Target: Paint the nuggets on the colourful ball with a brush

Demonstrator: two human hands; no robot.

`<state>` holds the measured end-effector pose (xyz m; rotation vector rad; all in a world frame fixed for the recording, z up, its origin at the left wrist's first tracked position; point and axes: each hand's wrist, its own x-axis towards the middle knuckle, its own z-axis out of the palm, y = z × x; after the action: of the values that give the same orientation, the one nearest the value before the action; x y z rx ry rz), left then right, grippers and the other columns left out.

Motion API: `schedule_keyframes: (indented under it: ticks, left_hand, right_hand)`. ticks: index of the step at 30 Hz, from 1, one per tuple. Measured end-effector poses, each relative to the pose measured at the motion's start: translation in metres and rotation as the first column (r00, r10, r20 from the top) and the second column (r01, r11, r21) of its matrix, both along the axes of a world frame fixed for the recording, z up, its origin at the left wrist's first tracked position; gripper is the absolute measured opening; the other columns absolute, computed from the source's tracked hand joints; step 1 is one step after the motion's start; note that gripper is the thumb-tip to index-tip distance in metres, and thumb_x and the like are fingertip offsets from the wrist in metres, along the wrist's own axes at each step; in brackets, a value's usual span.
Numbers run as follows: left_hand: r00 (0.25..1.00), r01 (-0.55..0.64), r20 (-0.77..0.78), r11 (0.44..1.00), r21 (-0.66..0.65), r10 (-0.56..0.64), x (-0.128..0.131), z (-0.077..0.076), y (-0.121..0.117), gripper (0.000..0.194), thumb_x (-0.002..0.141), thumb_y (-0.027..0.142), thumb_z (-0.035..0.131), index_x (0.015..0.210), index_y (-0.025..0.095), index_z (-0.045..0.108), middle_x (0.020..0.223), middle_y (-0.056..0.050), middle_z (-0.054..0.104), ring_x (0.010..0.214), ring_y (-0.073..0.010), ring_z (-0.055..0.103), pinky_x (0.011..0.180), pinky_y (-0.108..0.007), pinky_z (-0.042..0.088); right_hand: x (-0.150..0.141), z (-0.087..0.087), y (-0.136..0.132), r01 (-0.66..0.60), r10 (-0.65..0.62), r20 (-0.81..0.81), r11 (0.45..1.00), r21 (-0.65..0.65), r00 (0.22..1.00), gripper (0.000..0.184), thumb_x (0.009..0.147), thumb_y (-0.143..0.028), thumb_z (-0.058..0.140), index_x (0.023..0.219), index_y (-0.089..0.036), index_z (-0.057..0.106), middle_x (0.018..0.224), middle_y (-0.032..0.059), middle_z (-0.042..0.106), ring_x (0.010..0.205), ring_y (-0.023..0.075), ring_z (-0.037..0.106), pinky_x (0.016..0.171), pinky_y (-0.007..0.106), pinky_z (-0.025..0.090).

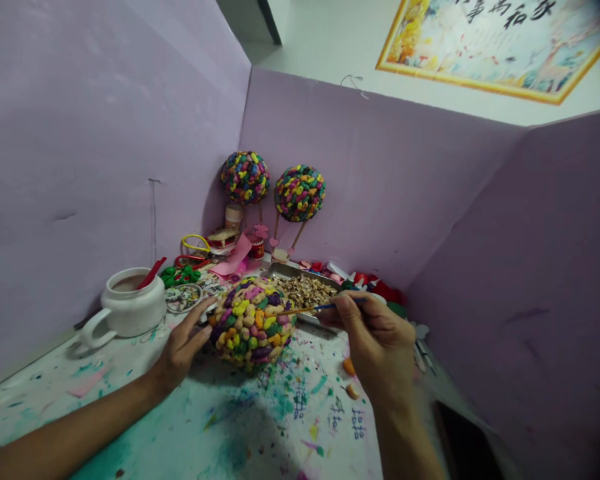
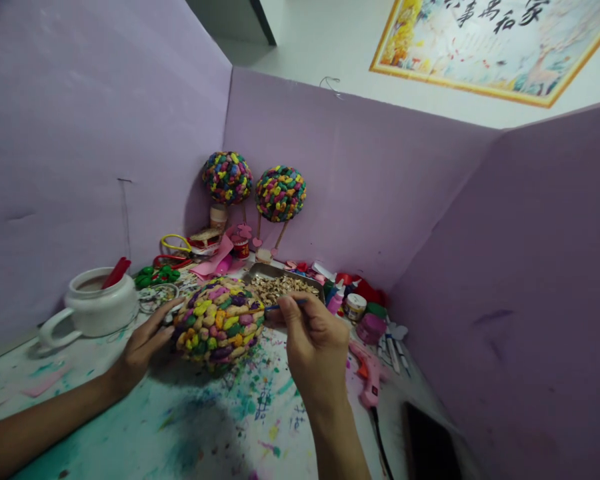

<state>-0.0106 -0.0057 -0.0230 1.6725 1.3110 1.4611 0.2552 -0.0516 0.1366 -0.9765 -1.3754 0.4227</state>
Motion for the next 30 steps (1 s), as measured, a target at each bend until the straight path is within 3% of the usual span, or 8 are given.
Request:
schedule_keyframes:
  ticks: [15, 24, 30]
  left_hand:
    - [1.000, 0.011, 0.011, 1.000, -0.006, -0.011, -0.0002, -0.0008, 0.0002, 0.065, 0.087, 0.057, 0.050, 0.140, 0.019, 0.050, 0.150, -0.008, 0.047, 0.143, -0.0319, 0.035, 0.120, -0.046, 0.020]
    - [1.000, 0.007, 0.009, 1.000, 0.003, -0.007, -0.0006, -0.0020, 0.0005, 0.065, 0.088, 0.055, 0.051, 0.141, 0.018, 0.050, 0.149, -0.009, 0.048, 0.142, -0.0318, 0.035, 0.120, -0.046, 0.021]
    - [1.000, 0.011, 0.003, 1.000, -0.001, -0.011, -0.0002, -0.0003, 0.0003, 0.064, 0.088, 0.055, 0.050, 0.140, 0.019, 0.050, 0.150, -0.008, 0.048, 0.143, -0.0310, 0.036, 0.120, -0.045, 0.022]
  right_hand:
    - [0.0003, -0.0019, -0.0019, -0.058, 0.059, 0.032, 0.998, -0.025, 0.998, 0.021, 0.083, -0.037, 0.066, 0.073, -0.019, 0.069, 0.056, 0.0012, 0.071, 0.050, 0.0167, 0.071, 0.048, 0.023, 0.060]
    - [-0.0004, -0.0011, 0.0023, 0.017, -0.016, -0.010, 1.000, 0.014, 1.000, 0.019, 0.081, -0.036, 0.067, 0.074, -0.018, 0.069, 0.055, 0.0005, 0.071, 0.048, 0.0157, 0.070, 0.051, 0.024, 0.061]
    - [-0.0010, -0.0023, 0.0006, -0.039, 0.039, 0.012, 0.999, -0.038, 0.999, 0.021, 0.082, -0.038, 0.067, 0.074, -0.018, 0.068, 0.057, 0.0015, 0.072, 0.051, 0.0165, 0.071, 0.052, 0.024, 0.061]
